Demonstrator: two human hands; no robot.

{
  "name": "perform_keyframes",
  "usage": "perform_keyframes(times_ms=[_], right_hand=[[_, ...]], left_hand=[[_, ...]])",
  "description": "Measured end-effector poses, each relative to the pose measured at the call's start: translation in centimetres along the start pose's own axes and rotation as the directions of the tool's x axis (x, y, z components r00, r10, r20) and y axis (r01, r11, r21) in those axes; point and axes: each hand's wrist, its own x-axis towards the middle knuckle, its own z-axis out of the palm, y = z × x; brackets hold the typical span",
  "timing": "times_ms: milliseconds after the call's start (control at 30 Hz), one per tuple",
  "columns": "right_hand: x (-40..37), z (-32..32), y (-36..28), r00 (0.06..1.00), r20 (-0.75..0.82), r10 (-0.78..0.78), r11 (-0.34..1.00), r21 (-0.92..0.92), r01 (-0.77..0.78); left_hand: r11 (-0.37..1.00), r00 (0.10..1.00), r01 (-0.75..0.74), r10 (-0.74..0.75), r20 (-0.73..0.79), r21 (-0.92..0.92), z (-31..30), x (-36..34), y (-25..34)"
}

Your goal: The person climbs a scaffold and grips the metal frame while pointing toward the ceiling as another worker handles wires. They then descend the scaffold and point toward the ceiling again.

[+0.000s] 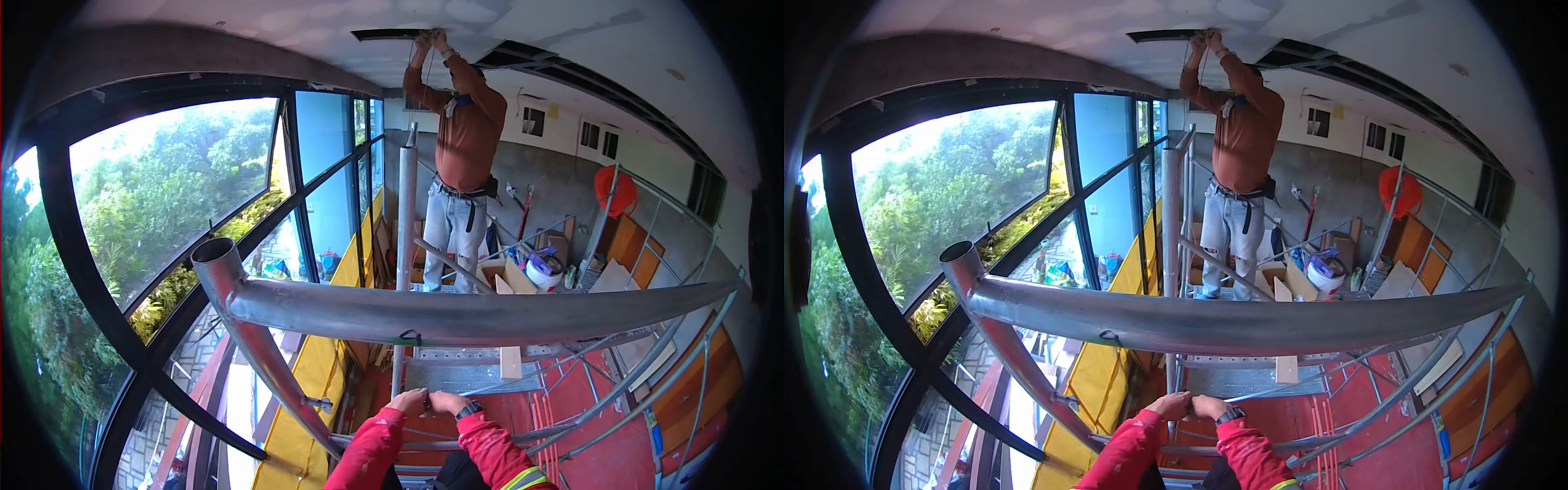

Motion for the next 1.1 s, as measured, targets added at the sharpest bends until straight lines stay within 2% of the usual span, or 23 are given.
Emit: perform_keyframes(times_ms=[133, 200, 300, 400, 433, 500, 533, 600, 667, 700, 733, 833, 900, 933, 967, 1000, 1100], right_hand=[[0.3, 0.3, 0.3, 1.0, -0.015, -0.003, 0.999, 0.035, 0.004], [-0.8, -0.7, -0.9, 0.999, -0.033, 0.003, 0.999, 0.035, -0.001], [-0.7, -0.7, -0.6, 0.992, -0.101, -0.069, 0.997, 0.015, 0.071], [-0.2, -0.4, -0.2, 0.988, -0.156, -0.023, 0.998, 0.054, 0.031], [1.0, 0.3, 0.7, 0.979, -0.198, -0.044, 0.996, 0.07, 0.059], [3.8, 2.7, 3.6, 0.957, -0.277, -0.084, 0.989, 0.094, 0.114], [3.7, 3.0, 3.8, 0.943, -0.293, -0.157, 0.983, 0.041, 0.177], [3.5, 3.1, 4.2, 0.903, -0.309, -0.298, 0.954, -0.075, 0.289], [2.2, 3.2, 4.3, 0.937, -0.306, -0.166, 0.984, -0.112, 0.138], [1.3, 3.1, 4.2, 0.947, -0.305, -0.1, 0.989, -0.131, 0.062], [0.6, 2.7, 4.0, 0.98, -0.17, 0.109, 0.993, -0.017, -0.113], [-6.3, -2.4, -2.5, 0.996, 0.001, 0.095, 0.931, 0.353, -0.089], [-1.2, 0.7, 0.4, 0.998, 0.006, 0.061, 0.974, 0.219, -0.061], [-2.4, -0.5, -0.9, 1.0, 0.022, 0.008, 0.976, 0.218, -0.012], [-3.1, -1.4, -2.4, 0.999, 0.025, 0.038, 0.99, 0.134, -0.041], [-3.4, -1.3, -2.3, 1.0, -0.031, 0.003, 0.98, 0.199, 0.004], [-1.2, -0.4, -0.1, 0.998, -0.057, 0.019, 0.999, 0.032, -0.018]], left_hand=[[0.999, 0.999, -0.035, 0.035, 0.011, -0.001, 1.6, 1.0, -2.1], [0.999, 1.0, -0.027, 0.027, -0.014, -0.02, 1.5, 0.9, -1.9], [0.999, 1.0, 0.025, -0.025, -0.011, -0.02, 0.0, 0.3, -0.4], [0.999, 0.999, 0.011, -0.009, -0.043, 0.048, -0.2, 1.1, -0.6], [0.997, 0.998, -0.006, 0.011, -0.064, 0.079, -0.1, 1.5, -0.8], [0.985, 0.998, 0.059, -0.063, 0.024, 0.162, -2.3, 1.8, 1.6], [0.975, 0.993, 0.087, -0.102, 0.063, 0.203, -2.8, 2.2, 2.4], [0.97, 0.995, 0.035, -0.056, 0.082, 0.239, -2.4, 3.2, 2.6], [0.972, 0.995, 0.027, -0.049, 0.085, 0.235, -1.2, 4.2, 2.9], [0.979, 0.997, 0.003, -0.018, 0.07, 0.205, 1.8, 6.0, 0.7], [0.982, 0.996, -0.002, -0.014, 0.084, 0.189, 2.5, 5.1, 0.9], [0.985, 0.993, -0.014, -0.007, 0.121, 0.172, 1.6, 3.5, 2.7], [0.987, 0.992, -0.017, -0.003, 0.123, 0.161, 0.5, 2.6, 3.0], [0.987, 0.993, -0.012, -0.007, 0.116, 0.16, -0.1, 2.1, 3.4], [0.988, 0.994, -0.014, -0.003, 0.108, 0.155, -0.8, 1.7, 3.7], [0.988, 0.996, -0.008, -0.007, 0.094, 0.156, -1.3, 1.4, 3.9], [0.987, 0.998, 0.009, -0.018, 0.052, 0.159, -2.5, 1.3, 4.4]])
